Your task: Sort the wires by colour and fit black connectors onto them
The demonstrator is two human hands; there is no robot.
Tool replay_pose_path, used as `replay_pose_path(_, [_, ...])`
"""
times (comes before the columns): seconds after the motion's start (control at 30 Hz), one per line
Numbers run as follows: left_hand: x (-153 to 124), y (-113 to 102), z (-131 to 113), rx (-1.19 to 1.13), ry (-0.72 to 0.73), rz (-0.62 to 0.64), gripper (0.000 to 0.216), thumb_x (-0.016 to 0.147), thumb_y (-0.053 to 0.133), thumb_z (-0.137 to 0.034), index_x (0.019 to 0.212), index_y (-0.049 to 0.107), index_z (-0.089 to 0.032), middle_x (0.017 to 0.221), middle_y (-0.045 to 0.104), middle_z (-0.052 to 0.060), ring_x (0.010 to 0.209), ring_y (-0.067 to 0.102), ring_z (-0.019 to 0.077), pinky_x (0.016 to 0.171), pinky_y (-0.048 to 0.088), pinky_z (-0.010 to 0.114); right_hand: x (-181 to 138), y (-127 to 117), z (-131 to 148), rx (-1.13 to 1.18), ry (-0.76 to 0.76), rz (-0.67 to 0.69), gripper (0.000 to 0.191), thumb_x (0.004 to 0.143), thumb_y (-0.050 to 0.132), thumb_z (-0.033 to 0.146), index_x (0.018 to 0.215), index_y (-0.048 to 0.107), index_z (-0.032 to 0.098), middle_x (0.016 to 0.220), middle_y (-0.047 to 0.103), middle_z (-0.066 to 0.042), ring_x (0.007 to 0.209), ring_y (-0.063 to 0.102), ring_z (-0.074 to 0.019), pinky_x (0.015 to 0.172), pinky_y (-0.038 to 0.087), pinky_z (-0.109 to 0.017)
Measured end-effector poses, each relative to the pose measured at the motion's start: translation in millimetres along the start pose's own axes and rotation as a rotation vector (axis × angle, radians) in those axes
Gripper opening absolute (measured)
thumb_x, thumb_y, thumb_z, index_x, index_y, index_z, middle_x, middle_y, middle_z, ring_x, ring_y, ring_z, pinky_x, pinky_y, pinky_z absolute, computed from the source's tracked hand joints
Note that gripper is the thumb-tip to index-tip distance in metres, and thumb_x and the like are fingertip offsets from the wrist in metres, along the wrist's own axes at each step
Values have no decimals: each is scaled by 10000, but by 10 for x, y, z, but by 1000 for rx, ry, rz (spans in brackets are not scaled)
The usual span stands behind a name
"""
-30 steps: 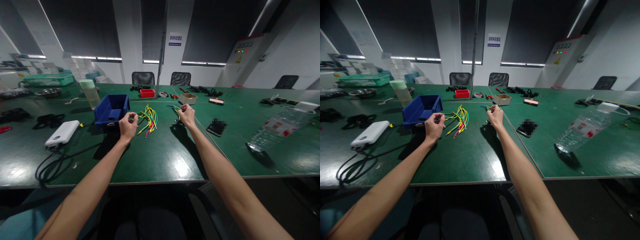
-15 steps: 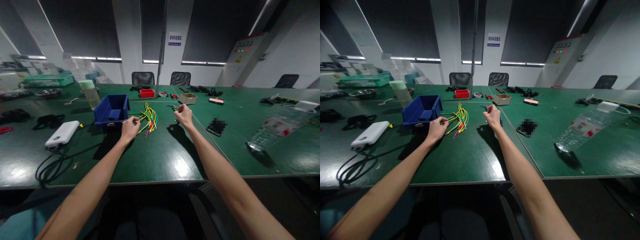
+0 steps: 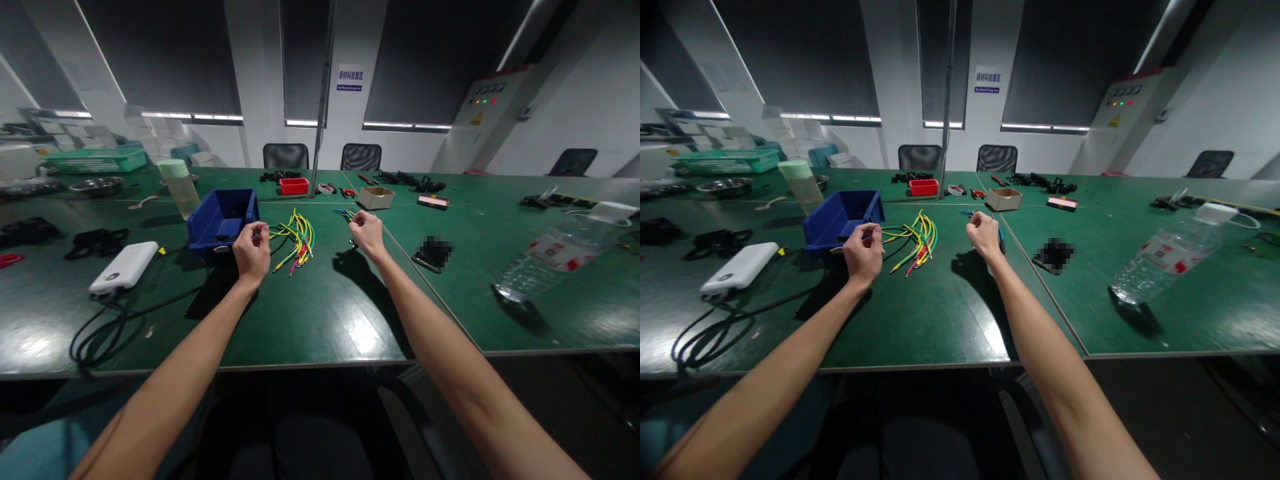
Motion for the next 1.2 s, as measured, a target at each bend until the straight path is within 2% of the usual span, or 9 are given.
replay_pose_path(0.13, [1, -40, -24, -22, 0, -28, 314, 899, 452, -449, 958, 586, -171, 886, 610, 42, 627, 580, 101, 579, 444, 198, -7, 40, -1, 7, 10, 30, 79, 625, 448, 183, 609, 525, 194, 567, 543, 2, 551, 481, -143, 564, 347, -247])
replay_pose_path(0.27, [24, -14, 4, -52, -25, 6, 332, 897, 452, -474, 932, 573, -167, 817, 594, 16, 516, 542, 68, 530, 421, 185, -22, 67, 16, 7, 5, 44, 90, 636, 455, 184, 617, 543, 190, 566, 546, 3, 551, 486, -141, 569, 348, -246])
replay_pose_path(0.47, [64, -10, 85, -31, -72, 4, 388, 897, 419, -522, 901, 566, -164, 718, 594, 5, 480, 548, 81, 517, 413, 188, -78, 159, 92, 22, -41, 129, 113, 659, 447, 181, 638, 558, 187, 560, 536, 9, 543, 484, -137, 574, 340, -248])
replay_pose_path(0.63, [68, 99, 179, 19, -138, 124, 486, 916, 300, -554, 814, 586, -174, 673, 633, 31, 449, 567, 116, 496, 402, 215, -150, 273, 155, 43, -72, 183, 121, 681, 446, 188, 668, 565, 179, 611, 568, -6, 580, 507, -141, 592, 356, -243])
replay_pose_path(0.87, [-32, 349, 208, 91, -86, 362, 409, 889, 383, -537, 777, 597, -207, 696, 673, 34, 470, 591, 137, 500, 388, 223, -477, 670, 477, 27, -196, 409, 182, 700, 450, 150, 791, 605, 176, 676, 594, -14, 630, 521, -148, 623, 378, -245])
replay_pose_path(0.93, [-49, 362, 187, 112, -64, 372, 399, 890, 386, -529, 789, 604, -210, 711, 678, 41, 495, 598, 143, 502, 382, 222, -624, 776, 664, 41, -277, 497, 243, 720, 449, 152, 900, 611, 173, 751, 625, -28, 685, 547, -158, 664, 407, -258])
replay_pose_path(1.0, [-53, 343, 136, 132, -31, 355, 402, 895, 381, -525, 789, 607, -210, 704, 673, 43, 526, 604, 150, 515, 383, 223, -758, 835, 850, 51, -381, 542, 307, 753, 476, 192, 1029, 607, 172, 961, 647, -72, 896, 572, -195, 796, 428, -303])
replay_pose_path(1.1, [-44, 269, 47, 156, 3, 296, 419, 909, 360, -514, 768, 605, -204, 654, 649, 38, 550, 601, 153, 538, 389, 224, -924, 940, 992, 24, -486, 638, 435, 807, 494, 266, 1233, 545, 196, 1278, 540, -111, 1182, 476, -238, 975, 373, -389])
replay_pose_path(1.2, [-17, 162, -22, 154, 25, 201, 420, 919, 356, -494, 765, 607, -194, 625, 630, 32, 556, 592, 149, 567, 401, 227, -989, 1038, 952, -15, -488, 698, 473, 816, 506, 272, 1281, 532, 193, 1416, 420, -122, 1316, 358, -264, 1055, 311, -438])
Point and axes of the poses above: each hand's wrist, its own x-axis towards the middle knuckle, its own y-axis out of the palm, z = x × y, the point moved 8 cm from there along x, towards the middle knuckle
